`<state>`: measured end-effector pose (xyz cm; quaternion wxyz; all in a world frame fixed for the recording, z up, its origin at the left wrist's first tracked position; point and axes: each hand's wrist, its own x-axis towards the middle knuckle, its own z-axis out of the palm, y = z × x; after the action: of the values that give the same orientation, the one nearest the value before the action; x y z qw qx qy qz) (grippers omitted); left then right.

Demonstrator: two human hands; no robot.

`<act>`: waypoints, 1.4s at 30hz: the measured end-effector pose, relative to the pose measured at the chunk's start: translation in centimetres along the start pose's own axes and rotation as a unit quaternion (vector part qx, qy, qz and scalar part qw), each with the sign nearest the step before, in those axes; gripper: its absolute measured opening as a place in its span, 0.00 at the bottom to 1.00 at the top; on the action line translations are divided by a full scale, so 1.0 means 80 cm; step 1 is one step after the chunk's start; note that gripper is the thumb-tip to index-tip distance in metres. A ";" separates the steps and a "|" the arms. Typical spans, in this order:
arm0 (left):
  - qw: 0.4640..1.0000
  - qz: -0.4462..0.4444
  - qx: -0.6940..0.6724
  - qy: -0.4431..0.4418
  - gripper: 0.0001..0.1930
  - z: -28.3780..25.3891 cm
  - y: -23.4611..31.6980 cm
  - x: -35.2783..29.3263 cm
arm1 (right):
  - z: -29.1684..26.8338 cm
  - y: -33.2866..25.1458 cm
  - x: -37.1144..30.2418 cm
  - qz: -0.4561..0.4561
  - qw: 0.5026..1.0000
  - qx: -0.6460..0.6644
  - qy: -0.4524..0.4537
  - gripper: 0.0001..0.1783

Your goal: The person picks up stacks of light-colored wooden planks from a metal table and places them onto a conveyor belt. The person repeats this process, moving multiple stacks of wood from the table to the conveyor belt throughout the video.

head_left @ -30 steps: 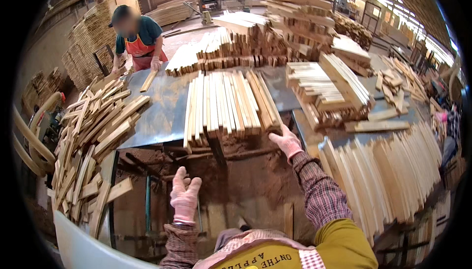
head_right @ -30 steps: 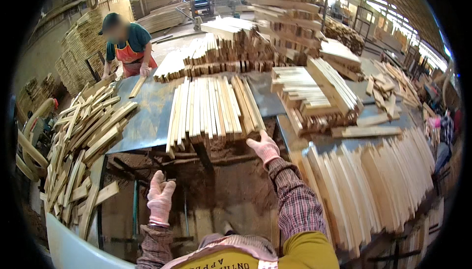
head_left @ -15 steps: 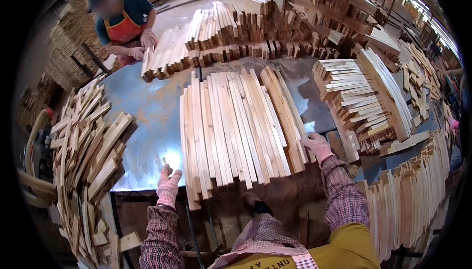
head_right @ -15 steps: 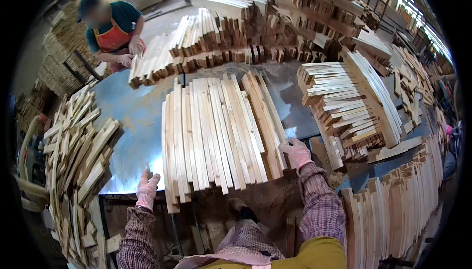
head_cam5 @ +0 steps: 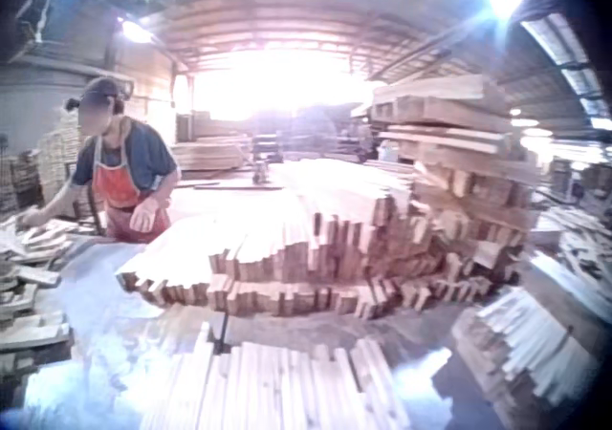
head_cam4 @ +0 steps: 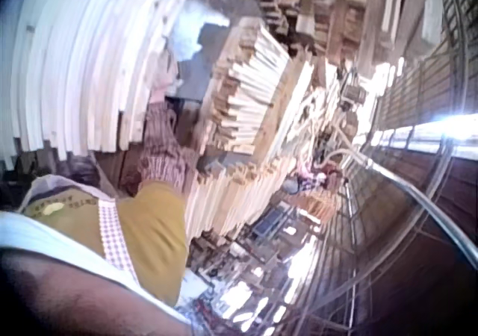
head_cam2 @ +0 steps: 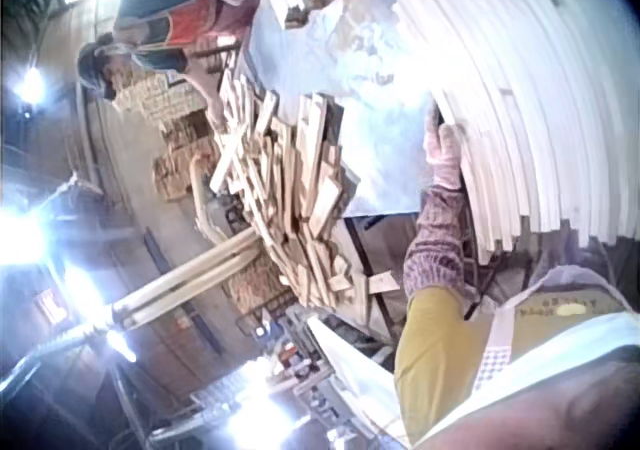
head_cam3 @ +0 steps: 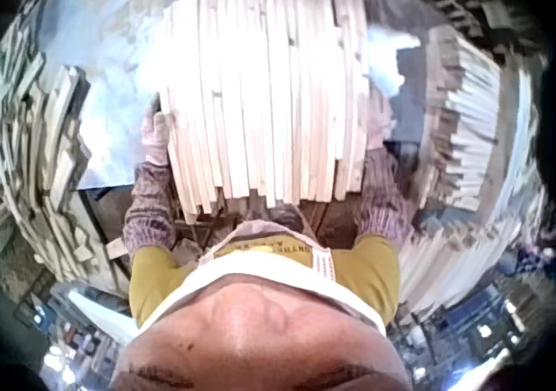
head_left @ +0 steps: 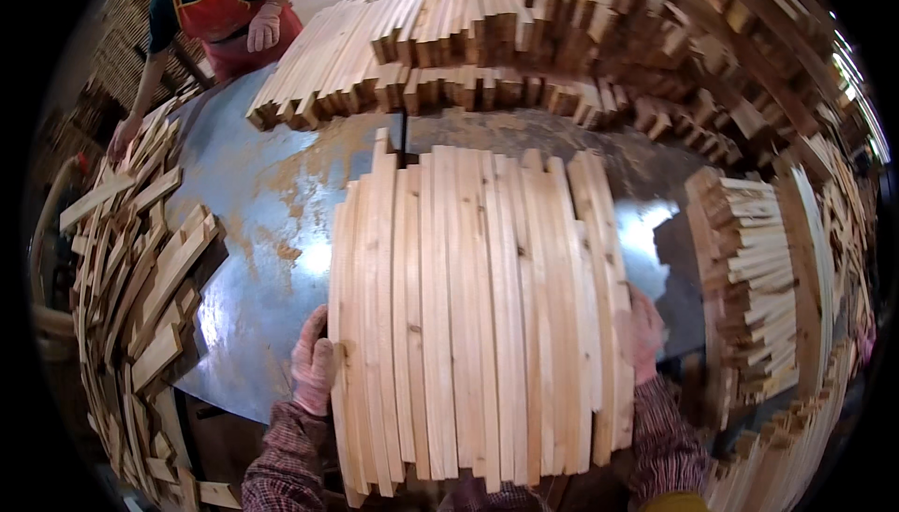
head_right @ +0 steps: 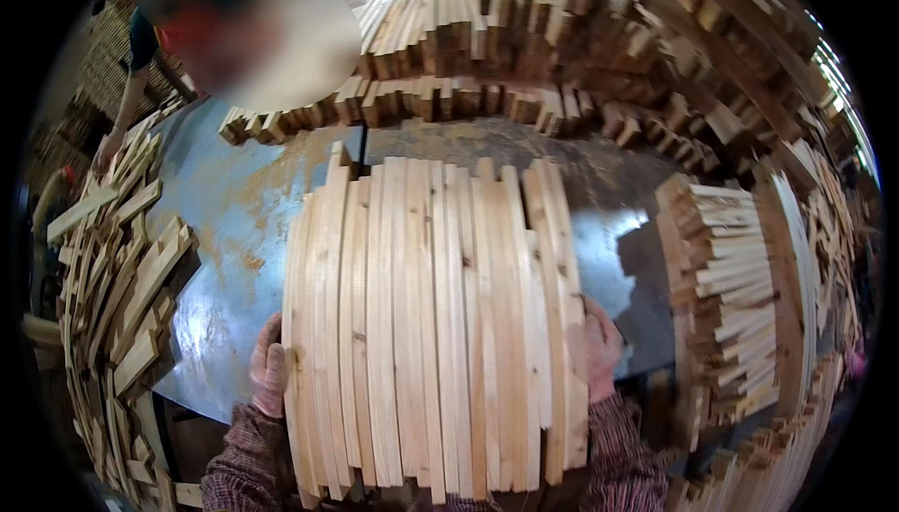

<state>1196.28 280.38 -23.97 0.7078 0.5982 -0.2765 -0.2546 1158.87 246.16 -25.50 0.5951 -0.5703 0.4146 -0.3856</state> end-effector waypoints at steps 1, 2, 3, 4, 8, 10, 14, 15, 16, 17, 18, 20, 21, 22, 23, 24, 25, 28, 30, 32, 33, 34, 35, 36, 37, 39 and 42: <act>0.998 0.020 -0.062 0.016 0.28 0.009 -0.008 0.001 | 0.003 0.002 -0.001 -0.040 0.998 -0.052 0.014 0.20; 0.994 0.015 -0.101 0.023 0.34 0.015 -0.015 0.001 | 0.008 0.005 0.000 0.029 0.998 0.038 0.044 0.21; 0.994 -0.024 -0.097 0.046 0.36 0.017 -0.019 0.001 | 0.007 0.005 -0.001 -0.005 0.971 -0.231 0.068 0.22; 0.995 -0.041 -0.083 0.040 0.38 0.016 -0.023 0.001 | 0.006 0.005 -0.002 -0.055 0.986 -0.154 0.023 0.22; 0.991 -0.127 0.002 0.040 0.44 0.004 -0.030 0.005 | 0.003 -0.004 0.003 0.115 0.955 0.242 -0.128 0.28; 0.985 -0.143 -0.086 0.040 0.45 0.001 -0.031 0.007 | 0.015 -0.012 0.007 0.118 0.960 0.219 -0.127 0.28; 0.943 -0.222 -0.243 -0.049 0.48 0.003 -0.006 -0.007 | 0.057 -0.048 0.009 0.131 0.965 0.176 -0.146 0.28; 0.933 -0.256 -0.251 -0.044 0.48 0.005 0.005 -0.016 | 0.065 -0.059 0.009 0.136 0.964 0.168 -0.153 0.28; 0.923 -0.264 -0.278 -0.044 0.48 0.008 0.017 -0.026 | 0.072 -0.069 0.009 0.138 0.965 0.161 -0.157 0.29; 0.912 -0.249 -0.318 -0.066 0.48 0.012 0.030 -0.037 | 0.078 -0.077 0.009 0.138 0.965 0.156 -0.161 0.29; 0.909 -0.275 -0.311 -0.035 0.47 0.014 0.042 -0.049 | 0.082 -0.084 0.008 0.139 0.964 0.151 -0.166 0.29; 0.902 -0.279 -0.329 -0.016 0.47 0.016 0.068 -0.075 | 0.087 -0.095 0.006 0.140 0.963 0.148 -0.174 0.29; 0.903 -0.293 -0.314 0.003 0.47 0.015 0.082 -0.089 | 0.089 -0.099 0.005 0.140 0.963 0.145 -0.178 0.29; 0.903 -0.299 -0.309 0.019 0.47 0.016 0.096 -0.102 | 0.091 -0.102 0.004 0.142 0.962 0.144 -0.181 0.29; 0.895 -0.331 -0.294 0.060 0.47 0.017 0.111 -0.114 | 0.092 -0.106 0.002 0.143 0.962 0.141 -0.186 0.29; 0.884 -0.306 -0.353 0.015 0.47 0.019 0.124 -0.123 | 0.095 -0.110 0.001 0.143 0.961 0.138 -0.193 0.29; 0.889 -0.298 -0.346 0.024 0.45 0.021 0.134 -0.130 | 0.096 -0.113 -0.001 0.143 0.960 0.135 -0.200 0.29; 0.883 -0.305 -0.357 0.019 0.41 0.022 0.149 -0.148 | 0.102 -0.125 -0.007 0.142 0.957 0.128 -0.218 0.29; 0.894 -0.298 -0.332 0.047 0.41 0.021 0.146 -0.162 | 0.104 -0.130 -0.012 0.139 0.954 0.129 -0.232 0.30; 0.898 -0.278 -0.335 0.064 0.41 0.017 0.140 -0.180 | 0.107 -0.134 -0.017 0.138 0.952 0.129 -0.241 0.30; 0.913 -0.260 -0.303 0.084 0.40 0.015 0.138 -0.190 | 0.108 -0.135 -0.020 0.138 0.951 0.128 -0.246 0.30; 0.914 -0.215 -0.340 0.062 0.40 0.012 0.140 -0.202 | 0.111 -0.136 -0.022 0.136 0.949 0.126 -0.254 0.30; 0.913 -0.172 -0.365 0.053 0.40 0.009 0.146 -0.215 | 0.114 -0.137 -0.026 0.137 0.946 0.123 -0.267 0.30; 0.934 -0.187 -0.286 0.098 0.41 0.006 0.157 -0.229 | 0.118 -0.140 -0.029 0.140 0.941 0.122 -0.282 0.30; 0.941 -0.164 -0.280 0.099 0.44 0.002 0.173 -0.245 | 0.126 -0.144 -0.033 0.142 0.936 0.119 -0.300 0.30; 0.947 -0.132 -0.263 0.131 0.46 -0.005 0.217 -0.283 | 0.147 -0.154 -0.047 0.147 0.923 0.119 -0.335 0.30; 0.954 -0.045 -0.240 0.173 0.47 -0.010 0.290 -0.360 | 0.185 -0.182 -0.078 0.147 0.900 0.124 -0.392 0.31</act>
<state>1176.84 304.43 -3.68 0.8554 0.4573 -0.0536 -0.2375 1170.62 256.50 -10.53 0.8256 -0.5290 0.1759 -0.0873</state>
